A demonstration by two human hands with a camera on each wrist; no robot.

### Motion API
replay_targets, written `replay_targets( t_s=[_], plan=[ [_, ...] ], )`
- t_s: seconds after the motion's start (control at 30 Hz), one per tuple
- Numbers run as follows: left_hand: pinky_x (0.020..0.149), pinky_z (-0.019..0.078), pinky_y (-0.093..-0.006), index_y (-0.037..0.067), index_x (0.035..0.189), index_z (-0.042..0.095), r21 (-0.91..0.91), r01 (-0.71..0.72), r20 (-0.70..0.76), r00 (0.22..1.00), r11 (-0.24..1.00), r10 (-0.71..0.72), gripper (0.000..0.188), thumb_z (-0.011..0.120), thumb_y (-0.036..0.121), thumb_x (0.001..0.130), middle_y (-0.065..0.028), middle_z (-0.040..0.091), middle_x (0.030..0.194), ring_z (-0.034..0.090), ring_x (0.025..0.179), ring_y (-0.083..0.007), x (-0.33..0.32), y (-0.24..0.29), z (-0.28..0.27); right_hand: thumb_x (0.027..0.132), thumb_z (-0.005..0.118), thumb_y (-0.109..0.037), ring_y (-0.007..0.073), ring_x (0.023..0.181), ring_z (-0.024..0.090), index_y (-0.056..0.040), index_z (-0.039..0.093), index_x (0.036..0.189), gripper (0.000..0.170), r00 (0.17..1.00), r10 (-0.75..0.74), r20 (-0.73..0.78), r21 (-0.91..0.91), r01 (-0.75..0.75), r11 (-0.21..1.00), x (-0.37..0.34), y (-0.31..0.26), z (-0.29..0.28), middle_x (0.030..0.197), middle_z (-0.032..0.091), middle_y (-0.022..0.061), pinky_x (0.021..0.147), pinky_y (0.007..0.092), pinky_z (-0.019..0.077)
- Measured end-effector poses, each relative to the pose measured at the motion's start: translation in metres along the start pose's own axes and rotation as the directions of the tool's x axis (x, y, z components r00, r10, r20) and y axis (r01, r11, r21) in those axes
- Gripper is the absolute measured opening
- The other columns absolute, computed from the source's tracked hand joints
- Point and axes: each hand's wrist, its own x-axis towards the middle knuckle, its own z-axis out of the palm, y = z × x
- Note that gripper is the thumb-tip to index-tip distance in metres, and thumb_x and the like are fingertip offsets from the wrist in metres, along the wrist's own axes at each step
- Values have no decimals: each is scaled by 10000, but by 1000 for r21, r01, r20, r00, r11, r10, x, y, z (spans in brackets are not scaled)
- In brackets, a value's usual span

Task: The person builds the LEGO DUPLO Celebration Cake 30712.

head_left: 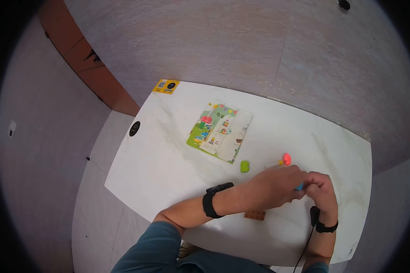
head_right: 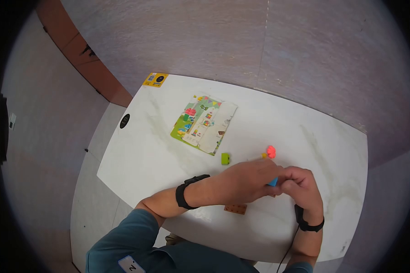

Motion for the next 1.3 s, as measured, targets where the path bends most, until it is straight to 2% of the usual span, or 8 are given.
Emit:
replay_targets(
  t_s=[0.13, 0.2, 0.6, 0.93, 1.0, 1.03, 1.13, 1.3],
  plan=[
    [745, 543, -370, 95, 1257, 565, -325, 109, -26, 992, 939, -124, 311, 680, 117, 969, -85, 597, 1137, 645, 873, -236, 1, 11, -16, 828, 732, 17, 156, 857, 677, 20, 701, 1089, 263, 971, -229, -73, -37, 227, 973, -1, 4, -4, 1005, 712, 81, 749, 288, 525],
    [722, 545, -370, 98, 1408, 479, -779, 456, 307, 876, 431, -372, 428, 501, 69, 981, -87, 560, 1247, 644, 831, -209, 6, 15, -28, 761, 795, 14, 173, 963, 669, -22, 703, 1104, 357, 890, -438, -127, -281, 391, 876, 0, 3, 5, 1082, 690, 92, 837, 310, 528],
    [785, 582, -369, 169, 1701, 74, -873, 469, 395, 841, 135, -370, 822, 438, 117, 966, -127, 437, 1488, 654, 892, -224, 6, 10, -10, 712, 867, -4, 321, 1194, 637, -96, 687, 1103, 441, 766, -641, 58, -662, 510, 550, 5, -6, 28, 1293, 731, 100, 1038, 438, 485],
    [801, 579, -372, 151, 1693, 153, -887, 452, 389, 841, 93, -376, 770, 477, 250, 1001, -102, 500, 1431, 620, 1062, -187, 0, 2, 9, 800, 809, -13, 280, 1100, 694, -141, 556, 952, 322, 794, -608, 19, -710, 439, 551, -3, -9, 46, 1201, 751, 71, 1128, 493, 408],
    [816, 561, -343, 129, 1684, 159, -856, 448, 304, 839, 257, -451, 756, 475, 438, 1070, -94, 524, 1405, 636, 1038, -177, 4, 4, 10, 829, 791, -22, 247, 1089, 700, -128, 552, 999, 311, 836, -549, -10, -640, 417, 646, -2, -4, 39, 1185, 729, 102, 1084, 485, 461],
    [754, 539, -315, 67, 1608, 375, -774, 486, 295, 844, 407, -447, 777, 454, 614, 1062, -125, 481, 1477, 645, 963, -177, 7, 12, -4, 891, 723, -5, 200, 1064, 694, -100, 536, 1041, 258, 847, -529, -49, -440, 457, 773, 0, -2, 41, 1183, 706, 124, 997, 434, 535],
    [814, 520, -283, 71, 1617, 342, -718, 467, 191, 845, 516, -499, 754, 425, 604, 1090, -67, 556, 1355, 636, 960, -134, -4, 7, -29, 950, 665, -1, 174, 1052, 680, -70, 548, 1108, 208, 956, -246, -161, 47, 256, 965, -3, 0, 38, 1174, 692, 125, 928, 364, 567],
    [807, 530, -290, 56, 1493, 503, -487, 636, 308, 767, 599, -563, 583, 607, 433, 1060, -64, 592, 1289, 635, 923, -131, -57, -10, -48, 987, 628, -2, 152, 1023, 675, -57, 566, 1210, 238, 979, -191, -66, 195, 200, 960, 4, 2, 37, 1195, 693, 94, 924, 336, 565]
  ],
)
